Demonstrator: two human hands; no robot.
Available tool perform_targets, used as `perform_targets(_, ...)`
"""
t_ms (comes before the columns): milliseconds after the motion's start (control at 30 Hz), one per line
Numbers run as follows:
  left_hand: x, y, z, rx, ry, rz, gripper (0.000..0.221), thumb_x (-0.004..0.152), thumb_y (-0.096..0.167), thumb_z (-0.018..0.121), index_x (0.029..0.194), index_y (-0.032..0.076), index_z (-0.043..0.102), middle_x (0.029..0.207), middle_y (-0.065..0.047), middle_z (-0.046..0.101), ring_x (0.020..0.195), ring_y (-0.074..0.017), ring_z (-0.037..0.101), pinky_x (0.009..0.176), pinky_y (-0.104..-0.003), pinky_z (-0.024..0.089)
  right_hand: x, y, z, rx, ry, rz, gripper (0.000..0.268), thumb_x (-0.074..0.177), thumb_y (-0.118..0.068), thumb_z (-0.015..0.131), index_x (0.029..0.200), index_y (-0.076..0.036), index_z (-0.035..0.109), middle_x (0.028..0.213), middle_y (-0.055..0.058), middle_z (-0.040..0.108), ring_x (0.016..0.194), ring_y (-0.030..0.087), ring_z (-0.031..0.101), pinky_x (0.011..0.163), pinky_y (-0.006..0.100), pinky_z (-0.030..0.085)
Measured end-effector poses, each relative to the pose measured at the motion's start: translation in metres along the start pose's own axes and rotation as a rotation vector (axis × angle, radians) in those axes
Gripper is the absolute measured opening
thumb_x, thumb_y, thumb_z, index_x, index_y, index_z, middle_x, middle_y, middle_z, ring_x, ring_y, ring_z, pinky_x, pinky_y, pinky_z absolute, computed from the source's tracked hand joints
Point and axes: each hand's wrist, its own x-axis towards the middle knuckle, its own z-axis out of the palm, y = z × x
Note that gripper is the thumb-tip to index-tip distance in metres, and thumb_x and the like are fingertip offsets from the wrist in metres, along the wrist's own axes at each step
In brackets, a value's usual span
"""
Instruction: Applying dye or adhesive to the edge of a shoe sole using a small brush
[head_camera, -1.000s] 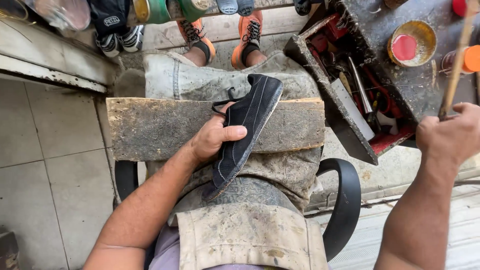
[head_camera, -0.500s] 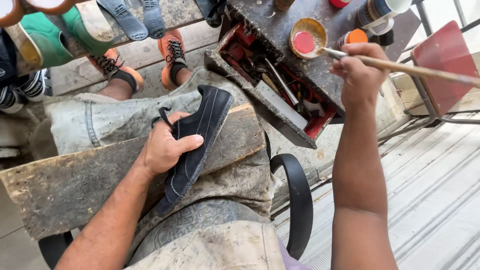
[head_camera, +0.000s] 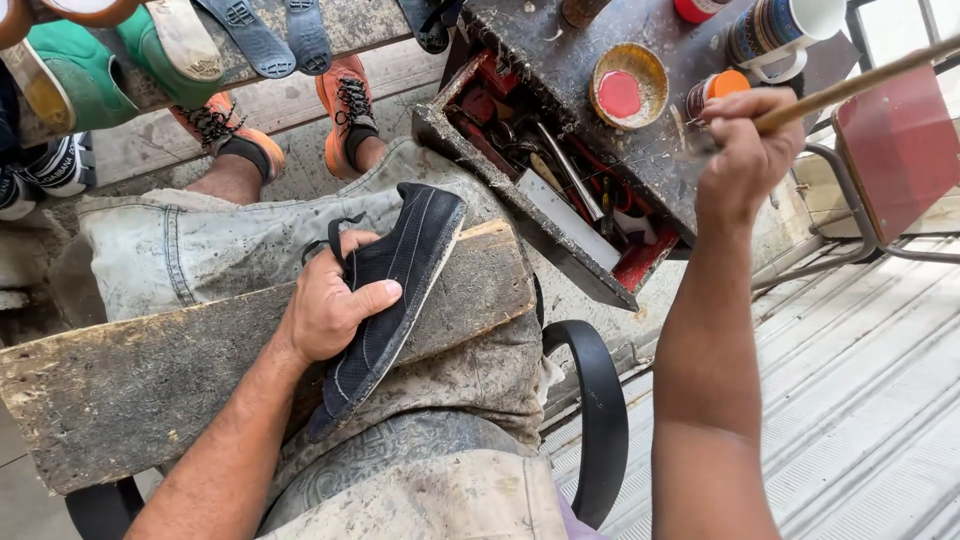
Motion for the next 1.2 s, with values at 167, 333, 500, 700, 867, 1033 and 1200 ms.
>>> perform_targets(167, 0.001, -0.004, -0.003, -0.106, 0.001, -0.026, 0.053, 0.070, 0.043, 0.078, 0.117, 0.019, 0.068, 0.081, -0.004, 0.067, 0.076, -0.0182, 0.064, 0.072, -0.034, 0.051, -0.057, 0.008, -0.017, -0.147, -0.041, -0.008, 0.024, 0.086, 0.020, 0.050, 0.088, -0.002, 0.059, 0.083, 0.012, 0.057, 0.063, 0.016, 0.054, 0.054, 0.024, 0.049)
perform_targets(333, 0.003, -0.013, -0.001, -0.256, 0.023, 0.013, 0.044, 0.072, 0.033, 0.085, 0.111, 0.018, 0.072, 0.069, -0.010, 0.063, 0.065, -0.0195, 0.062, 0.059, -0.032, 0.052, -0.100, 0.004, -0.018, -0.309, 0.024, 0.093, 0.013, 0.089, 0.014, 0.073, 0.095, 0.003, 0.069, 0.072, 0.009, 0.056, 0.058, 0.012, 0.057, 0.052, 0.026, 0.045)
perform_targets(500, 0.003, -0.015, 0.001, -0.276, 0.024, 0.015, 0.041, 0.073, 0.032, 0.084, 0.109, 0.017, 0.071, 0.067, -0.010, 0.064, 0.063, -0.0202, 0.063, 0.057, -0.032, 0.052, -0.117, -0.001, -0.009, -0.223, 0.160, 0.323, 0.025, 0.110, -0.009, 0.062, 0.085, -0.011, 0.065, 0.069, 0.003, 0.059, 0.060, 0.011, 0.053, 0.060, 0.020, 0.043)
perform_targets(700, 0.000, -0.006, 0.000, -0.241, 0.038, 0.021, 0.041, 0.073, 0.033, 0.084, 0.108, 0.016, 0.072, 0.067, -0.012, 0.064, 0.063, -0.0220, 0.063, 0.059, -0.034, 0.052, -0.068, -0.028, -0.020, -0.047, 0.034, 0.096, 0.025, 0.116, -0.029, 0.058, 0.103, -0.007, 0.063, 0.100, 0.013, 0.065, 0.081, 0.018, 0.068, 0.070, 0.026, 0.064)
perform_targets(867, 0.001, -0.006, 0.001, -0.139, 0.049, 0.061, 0.045, 0.072, 0.040, 0.079, 0.109, 0.017, 0.070, 0.080, -0.004, 0.066, 0.075, -0.0175, 0.062, 0.071, -0.032, 0.050, -0.017, -0.056, 0.029, -0.124, -0.050, 0.213, 0.011, 0.093, 0.004, 0.068, 0.098, -0.004, 0.062, 0.104, 0.014, 0.065, 0.083, 0.017, 0.073, 0.074, 0.026, 0.069)
perform_targets(1033, 0.004, -0.011, 0.003, 0.017, 0.062, 0.105, 0.051, 0.073, 0.050, 0.071, 0.112, 0.018, 0.068, 0.096, 0.002, 0.067, 0.091, -0.0175, 0.063, 0.087, -0.036, 0.047, 0.016, -0.002, 0.033, -0.297, -0.148, 0.161, 0.014, 0.091, 0.012, 0.065, 0.099, 0.000, 0.061, 0.081, 0.016, 0.070, 0.061, 0.017, 0.068, 0.052, 0.025, 0.060)
perform_targets(1200, 0.005, -0.014, 0.003, 0.017, 0.053, 0.076, 0.059, 0.072, 0.052, 0.072, 0.119, 0.017, 0.066, 0.100, 0.000, 0.069, 0.092, -0.0187, 0.063, 0.088, -0.037, 0.048, 0.027, 0.025, 0.030, -0.672, -0.160, 0.025, 0.007, 0.088, -0.013, 0.076, 0.092, -0.011, 0.071, 0.078, -0.001, 0.069, 0.064, 0.008, 0.060, 0.061, 0.024, 0.055)
